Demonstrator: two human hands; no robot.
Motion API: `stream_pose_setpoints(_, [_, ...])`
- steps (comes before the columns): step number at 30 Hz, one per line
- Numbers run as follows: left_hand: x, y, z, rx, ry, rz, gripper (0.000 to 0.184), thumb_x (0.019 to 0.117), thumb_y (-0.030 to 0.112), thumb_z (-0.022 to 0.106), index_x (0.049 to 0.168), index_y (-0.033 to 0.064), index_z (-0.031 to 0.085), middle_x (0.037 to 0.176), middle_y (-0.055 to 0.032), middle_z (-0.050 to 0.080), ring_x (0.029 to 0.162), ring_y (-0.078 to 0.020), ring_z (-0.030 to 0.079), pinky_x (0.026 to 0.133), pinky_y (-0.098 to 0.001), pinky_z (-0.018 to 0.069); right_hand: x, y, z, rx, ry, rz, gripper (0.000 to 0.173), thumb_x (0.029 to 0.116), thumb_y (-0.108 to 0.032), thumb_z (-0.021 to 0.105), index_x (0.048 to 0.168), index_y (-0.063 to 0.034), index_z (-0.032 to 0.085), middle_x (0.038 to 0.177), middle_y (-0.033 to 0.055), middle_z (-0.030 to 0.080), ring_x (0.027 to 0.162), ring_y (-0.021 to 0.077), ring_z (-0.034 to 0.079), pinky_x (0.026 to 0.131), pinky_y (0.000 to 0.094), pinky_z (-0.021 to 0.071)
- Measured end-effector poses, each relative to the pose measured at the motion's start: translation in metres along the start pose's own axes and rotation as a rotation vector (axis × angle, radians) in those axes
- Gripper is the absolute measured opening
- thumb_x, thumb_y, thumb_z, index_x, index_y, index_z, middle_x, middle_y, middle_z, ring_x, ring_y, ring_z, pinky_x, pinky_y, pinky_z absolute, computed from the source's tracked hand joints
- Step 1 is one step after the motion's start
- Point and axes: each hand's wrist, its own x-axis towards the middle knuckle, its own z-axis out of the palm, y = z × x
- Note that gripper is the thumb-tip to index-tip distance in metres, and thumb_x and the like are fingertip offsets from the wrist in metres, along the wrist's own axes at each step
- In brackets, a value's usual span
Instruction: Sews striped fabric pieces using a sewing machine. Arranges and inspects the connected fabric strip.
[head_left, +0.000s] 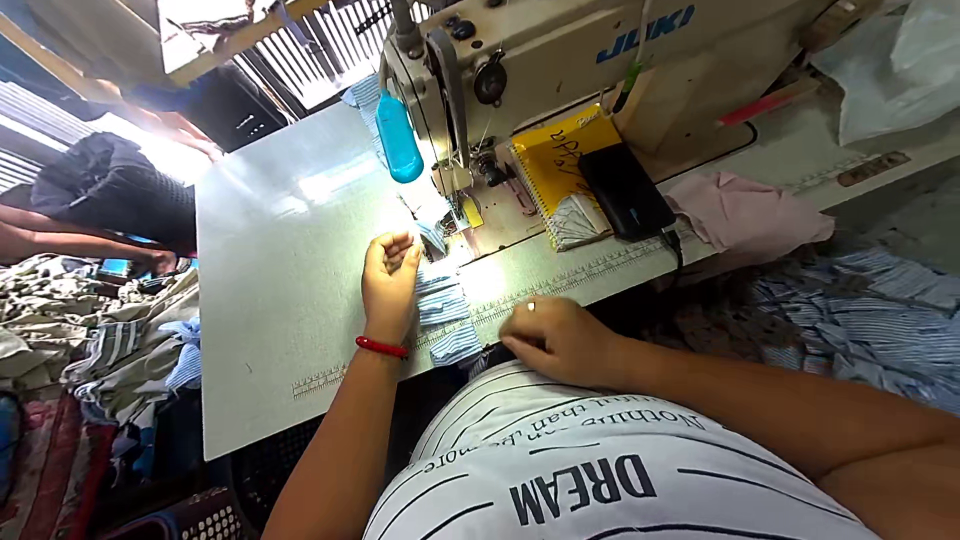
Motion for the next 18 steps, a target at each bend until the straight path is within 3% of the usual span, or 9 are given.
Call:
stream_pose_setpoints(2, [-0.001, 0.001, 0.007, 0.316, 0.037, 0.010, 0.042, 0.1032, 0.030, 0.060, 0.133, 0.0013, 0.057, 0.129, -0.0177, 0.062, 0.112, -0.0247, 0.064, 0.095, -0.0430, 0.0531, -0.025, 0.001, 0.003, 0.036, -0.048, -0.025, 0.030, 0.1000, -0.022, 0.050, 0.090, -0.0053, 0.073, 0.081, 0.0112, 0.071, 0.080, 0.0262, 0.070, 0.072, 0.0440, 0.0557])
stream_pose_setpoints(3, [0.001, 0.004, 0.012, 0.443, 0.033, 0.010, 0.048, 0.1008, 0.037, 0.063, 0.128, -0.0025, 0.060, 0.125, -0.0226, 0.063, 0.115, -0.0341, 0.061, 0.100, -0.0528, 0.0484, -0.034, 0.002, 0.001, 0.081, -0.101, 0.074, 0.031, 0.1006, -0.021, 0.051, 0.091, -0.0023, 0.073, 0.086, 0.0146, 0.071, 0.086, 0.0291, 0.070, 0.077, 0.0471, 0.0554])
stream_pose_setpoints(5, [0.006, 0.012, 0.021, 0.632, 0.001, -0.038, 0.059, 0.0923, 0.049, 0.071, 0.118, -0.0039, 0.067, 0.122, -0.0263, 0.064, 0.121, -0.0451, 0.056, 0.104, -0.0639, 0.0408, -0.042, 0.013, -0.002, 0.156, -0.298, 0.376, 0.034, 0.1043, -0.027, 0.054, 0.110, 0.0013, 0.072, 0.101, 0.0194, 0.071, 0.101, 0.0324, 0.068, 0.091, 0.0528, 0.0520])
stream_pose_setpoints(7, [0.012, 0.013, 0.029, 0.740, -0.043, -0.082, 0.054, 0.0914, 0.050, 0.070, 0.117, 0.0023, 0.069, 0.122, -0.0234, 0.064, 0.125, -0.0449, 0.054, 0.103, -0.0669, 0.0397, -0.035, 0.036, 0.014, 0.144, -0.519, 0.593, 0.051, 0.1022, -0.035, 0.062, 0.144, -0.0065, 0.057, 0.123, 0.0231, 0.067, 0.117, 0.0386, 0.063, 0.103, 0.0608, 0.0456])
stream_pose_setpoints(9, [0.019, 0.009, 0.034, 0.741, -0.062, -0.068, 0.040, 0.0947, 0.041, 0.067, 0.112, 0.0050, 0.071, 0.115, -0.0198, 0.067, 0.120, -0.0404, 0.059, 0.099, -0.0657, 0.0407, -0.021, 0.046, 0.042, 0.098, -0.692, 0.598, 0.063, 0.0997, -0.034, 0.066, 0.155, -0.0125, 0.045, 0.141, 0.0265, 0.058, 0.132, 0.0459, 0.054, 0.108, 0.0691, 0.0382])
stream_pose_setpoints(12, [0.023, 0.012, 0.033, 0.708, -0.104, -0.074, 0.035, 0.1005, 0.033, 0.060, 0.112, 0.0004, 0.069, 0.115, -0.0221, 0.067, 0.117, -0.0395, 0.061, 0.100, -0.0642, 0.0429, 0.004, 0.029, 0.059, 0.237, -0.773, 0.322, 0.039, 0.1038, -0.012, 0.057, 0.139, 0.0050, 0.059, 0.134, 0.0315, 0.061, 0.127, 0.0439, 0.056, 0.110, 0.0581, 0.0384])
stream_pose_setpoints(14, [0.026, 0.024, 0.029, 0.669, -0.086, -0.114, 0.037, 0.1059, 0.030, 0.053, 0.118, -0.0031, 0.064, 0.114, -0.0233, 0.066, 0.112, -0.0379, 0.065, 0.098, -0.0587, 0.0483, 0.012, 0.006, 0.044, 0.299, -0.761, 0.269, 0.033, 0.1056, -0.008, 0.052, 0.132, 0.0076, 0.064, 0.129, 0.0303, 0.065, 0.123, 0.0396, 0.060, 0.108, 0.0526, 0.0409])
stream_pose_setpoints(16, [0.033, 0.032, 0.024, 0.543, -0.032, -0.137, 0.031, 0.1080, 0.026, 0.050, 0.113, -0.0032, 0.059, 0.095, -0.0181, 0.063, 0.091, -0.0302, 0.063, 0.085, -0.0502, 0.0502, 0.010, -0.017, 0.023, 0.419, -0.598, 0.234, 0.025, 0.1041, -0.010, 0.052, 0.112, 0.0051, 0.070, 0.103, 0.0189, 0.070, 0.097, 0.0225, 0.064, 0.089, 0.0413, 0.0489])
stream_pose_setpoints(18, [0.046, 0.029, 0.015, 0.307, 0.028, -0.177, 0.024, 0.1063, 0.021, 0.052, 0.105, -0.0017, 0.059, 0.087, -0.0116, 0.058, 0.079, -0.0188, 0.056, 0.075, -0.0385, 0.0481, 0.005, -0.041, 0.004, 0.611, -0.426, 0.180, 0.021, 0.1047, -0.014, 0.053, 0.107, 0.0003, 0.068, 0.090, 0.0031, 0.066, 0.082, 0.0021, 0.061, 0.078, 0.0222, 0.0519])
